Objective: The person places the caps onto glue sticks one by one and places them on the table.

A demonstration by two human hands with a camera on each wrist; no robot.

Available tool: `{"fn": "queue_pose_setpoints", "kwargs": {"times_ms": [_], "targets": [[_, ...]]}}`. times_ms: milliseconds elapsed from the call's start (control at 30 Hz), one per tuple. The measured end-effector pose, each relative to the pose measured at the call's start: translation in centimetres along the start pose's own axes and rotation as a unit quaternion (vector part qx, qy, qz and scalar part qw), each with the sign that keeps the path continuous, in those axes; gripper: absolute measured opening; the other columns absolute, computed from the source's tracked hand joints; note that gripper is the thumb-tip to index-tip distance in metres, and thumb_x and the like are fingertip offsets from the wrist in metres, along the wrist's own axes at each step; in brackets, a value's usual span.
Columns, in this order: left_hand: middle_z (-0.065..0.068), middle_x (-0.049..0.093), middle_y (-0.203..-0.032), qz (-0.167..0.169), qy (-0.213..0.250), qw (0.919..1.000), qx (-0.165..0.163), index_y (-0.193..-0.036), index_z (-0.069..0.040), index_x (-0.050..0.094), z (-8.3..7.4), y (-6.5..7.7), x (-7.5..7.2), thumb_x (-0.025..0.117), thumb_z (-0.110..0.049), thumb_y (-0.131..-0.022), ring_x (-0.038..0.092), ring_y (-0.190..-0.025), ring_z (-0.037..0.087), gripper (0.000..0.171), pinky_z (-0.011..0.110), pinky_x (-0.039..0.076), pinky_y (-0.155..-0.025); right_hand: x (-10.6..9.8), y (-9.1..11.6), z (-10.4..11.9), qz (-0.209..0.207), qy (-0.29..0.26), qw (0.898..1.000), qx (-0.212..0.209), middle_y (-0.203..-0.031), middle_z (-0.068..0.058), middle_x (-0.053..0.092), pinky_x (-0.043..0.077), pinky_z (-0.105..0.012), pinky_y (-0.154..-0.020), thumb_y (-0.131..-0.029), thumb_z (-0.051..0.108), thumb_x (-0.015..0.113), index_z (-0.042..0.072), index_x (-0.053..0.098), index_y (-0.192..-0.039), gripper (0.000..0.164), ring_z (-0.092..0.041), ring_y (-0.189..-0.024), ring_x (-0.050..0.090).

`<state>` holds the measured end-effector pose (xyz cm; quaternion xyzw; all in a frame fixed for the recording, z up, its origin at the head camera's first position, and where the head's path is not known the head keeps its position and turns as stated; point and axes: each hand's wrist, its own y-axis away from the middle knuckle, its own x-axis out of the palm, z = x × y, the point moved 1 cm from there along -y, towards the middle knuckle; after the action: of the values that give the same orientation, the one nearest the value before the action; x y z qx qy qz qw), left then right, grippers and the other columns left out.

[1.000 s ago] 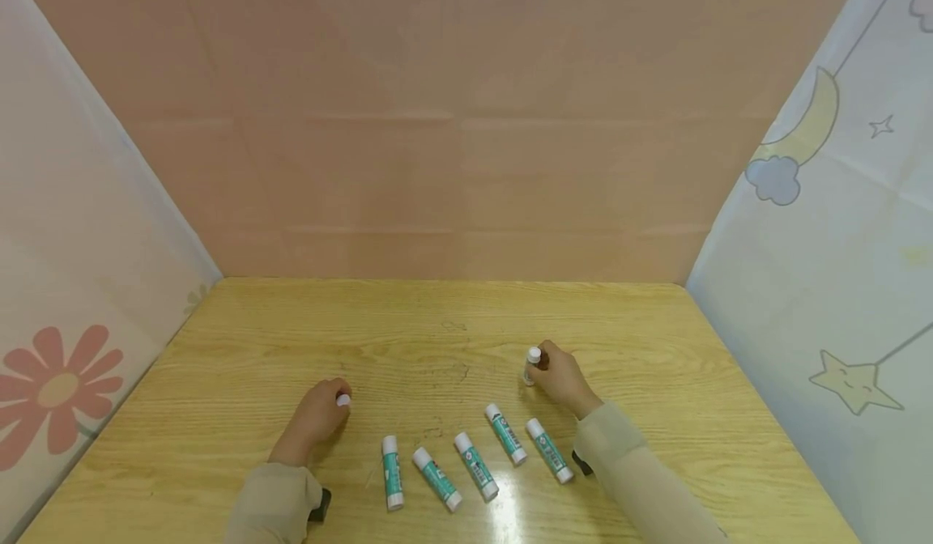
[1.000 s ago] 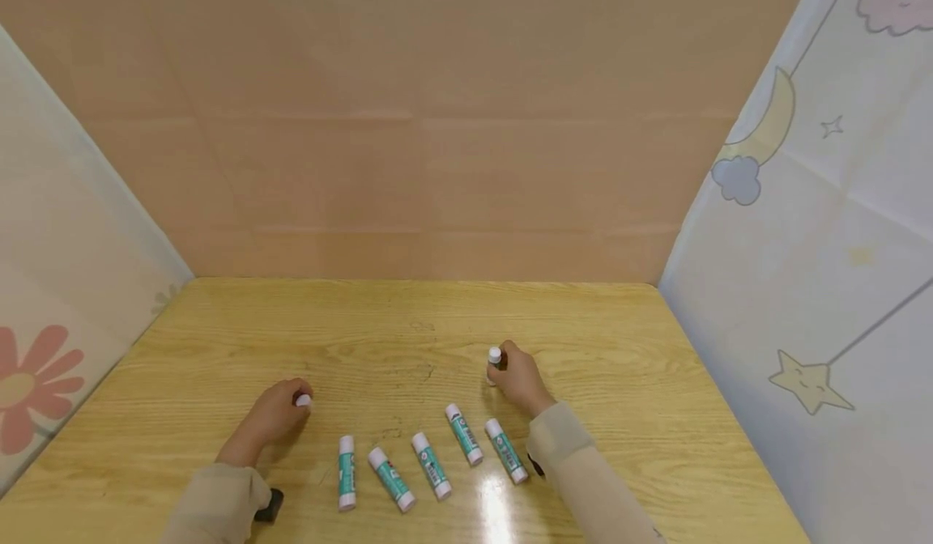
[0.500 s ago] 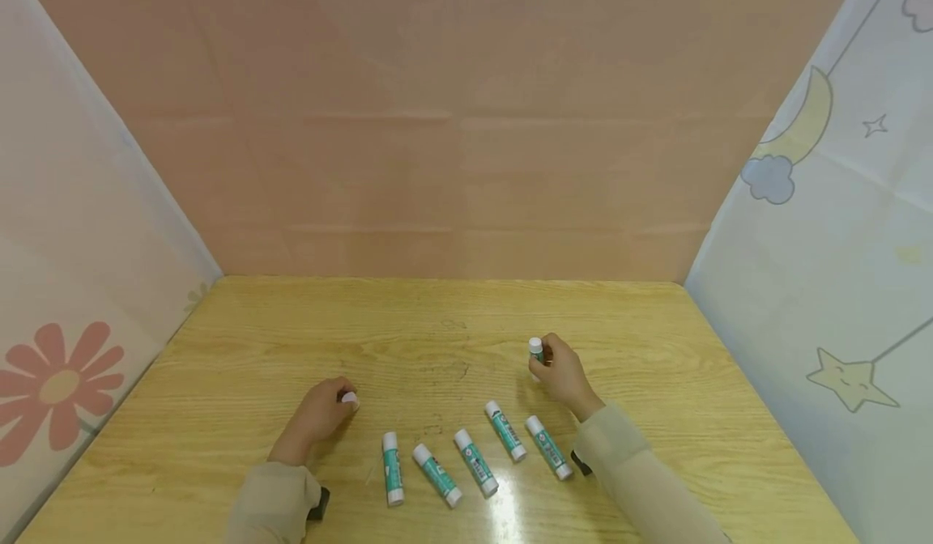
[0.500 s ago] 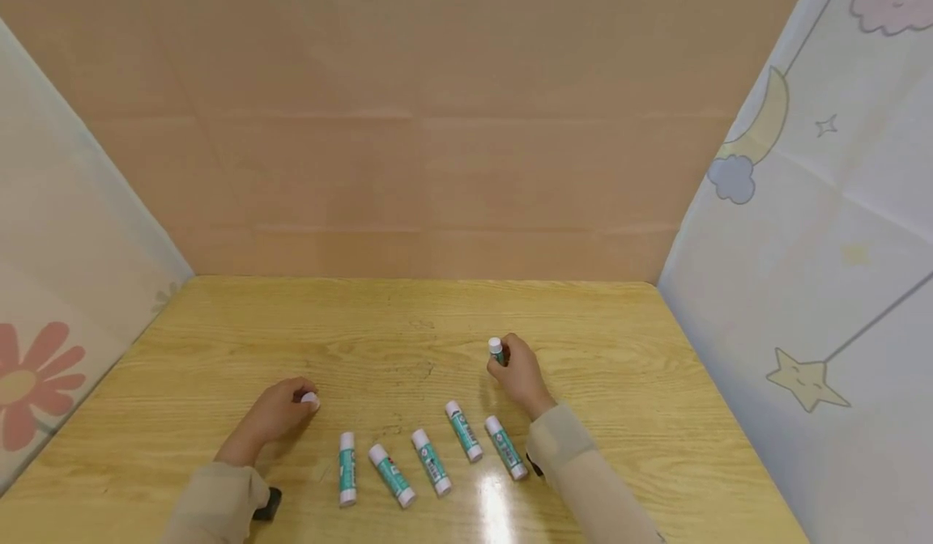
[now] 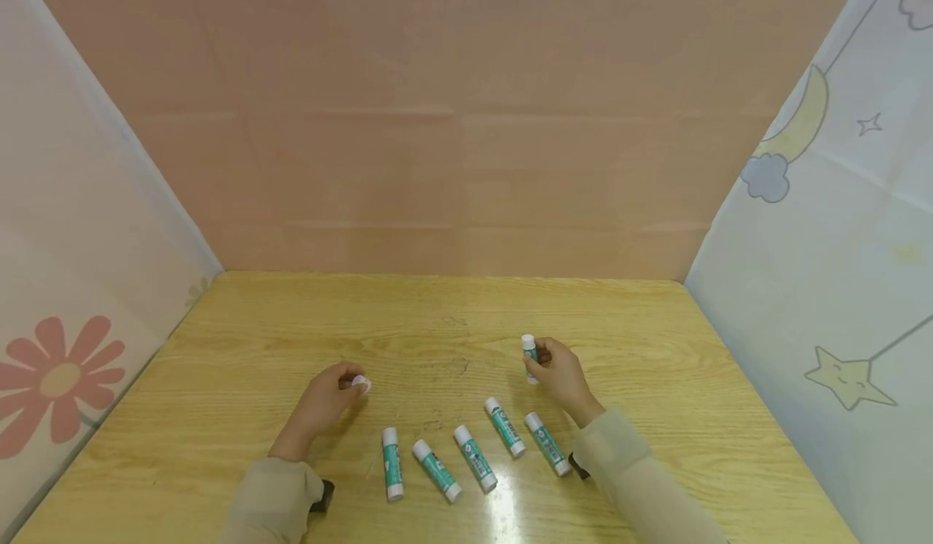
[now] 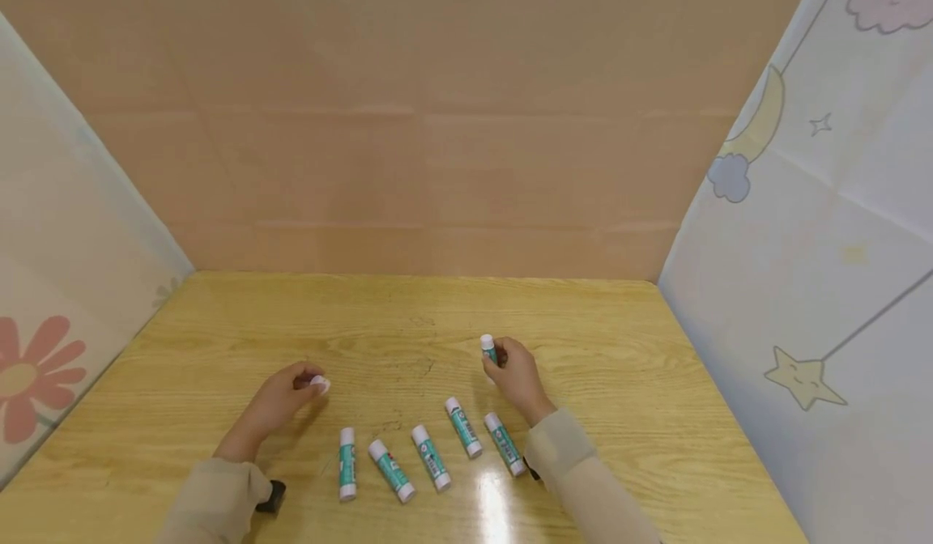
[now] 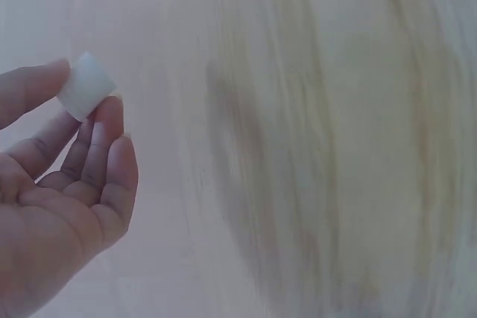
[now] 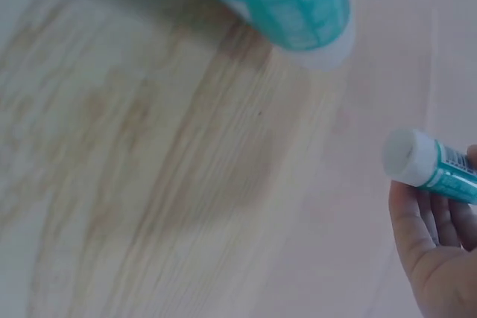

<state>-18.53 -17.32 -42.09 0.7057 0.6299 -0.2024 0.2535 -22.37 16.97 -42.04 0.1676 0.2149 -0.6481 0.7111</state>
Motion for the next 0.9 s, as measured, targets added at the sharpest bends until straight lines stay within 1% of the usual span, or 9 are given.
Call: {"fn": "queue_pose_setpoints", "kwargs": {"times_ms": [67, 167, 333, 533, 767, 900], "targets": [[0.010, 0.053, -0.103, 0.000, 0.018, 0.9998, -0.008, -0.112, 0.002, 0.050, 0.0, 0.0, 0.1, 0.056, -0.019, -0.085, 0.050, -0.093, 0.024, 0.034, 0.036, 0.044, -0.073, 0.0, 0.1, 0.2, -0.002, -0.003, 1.000, 0.001, -0.090, -0.012, 0.054, 0.048, -0.029, -0.068, -0.082, 0.006, 0.057, -0.009, 0.050, -0.104, 0.028, -0.022, -0.079, 0.054], [0.010, 0.052, -0.102, 0.002, 0.043, 0.9989, -0.018, -0.112, 0.001, 0.050, -0.1, 0.0, 0.3, 0.056, -0.022, -0.084, 0.050, -0.092, 0.022, 0.036, 0.034, 0.044, -0.072, 0.1, 0.4, 0.6, -0.009, -0.007, 1.000, -0.005, -0.090, -0.013, 0.054, 0.047, -0.029, -0.069, -0.082, 0.006, 0.058, -0.010, 0.049, -0.104, 0.029, -0.022, -0.080, 0.054], [0.009, 0.053, -0.101, 0.004, 0.061, 0.9979, -0.021, -0.110, 0.000, 0.051, -0.4, 0.0, 0.6, 0.056, -0.023, -0.084, 0.050, -0.090, 0.021, 0.035, 0.033, 0.044, -0.071, 0.2, 0.8, 0.9, -0.019, -0.024, 0.999, -0.015, -0.090, -0.012, 0.053, 0.046, -0.026, -0.070, -0.080, 0.004, 0.061, -0.008, 0.048, -0.101, 0.027, -0.022, -0.082, 0.052], [0.008, 0.053, -0.103, 0.006, 0.062, 0.9979, -0.019, -0.111, -0.002, 0.052, -0.9, 0.2, 0.8, 0.057, -0.024, -0.084, 0.051, -0.092, 0.021, 0.035, 0.034, 0.044, -0.072, 0.3, 1.1, 1.1, -0.023, -0.045, 0.999, -0.017, -0.089, -0.012, 0.052, 0.046, -0.025, -0.070, -0.078, 0.003, 0.062, -0.005, 0.047, -0.097, 0.025, -0.022, -0.082, 0.052], [0.008, 0.053, -0.103, 0.005, 0.069, 0.9975, -0.014, -0.110, -0.002, 0.052, -1.2, 0.3, 1.0, 0.056, -0.025, -0.084, 0.051, -0.091, 0.020, 0.035, 0.035, 0.044, -0.072, 0.3, 1.3, 1.3, -0.021, -0.035, 0.998, -0.039, -0.087, -0.011, 0.052, 0.046, -0.023, -0.067, -0.078, 0.002, 0.062, -0.006, 0.048, -0.095, 0.023, -0.021, -0.079, 0.052], [0.008, 0.054, -0.103, 0.003, 0.071, 0.9974, -0.008, -0.109, -0.002, 0.052, -1.4, 0.4, 1.0, 0.057, -0.024, -0.084, 0.051, -0.092, 0.021, 0.033, 0.035, 0.044, -0.072, 0.3, 1.5, 1.6, -0.019, -0.034, 0.998, -0.042, -0.085, -0.010, 0.053, 0.046, -0.023, -0.066, -0.078, 0.001, 0.062, -0.005, 0.049, -0.094, 0.021, -0.020, -0.078, 0.052]]}}
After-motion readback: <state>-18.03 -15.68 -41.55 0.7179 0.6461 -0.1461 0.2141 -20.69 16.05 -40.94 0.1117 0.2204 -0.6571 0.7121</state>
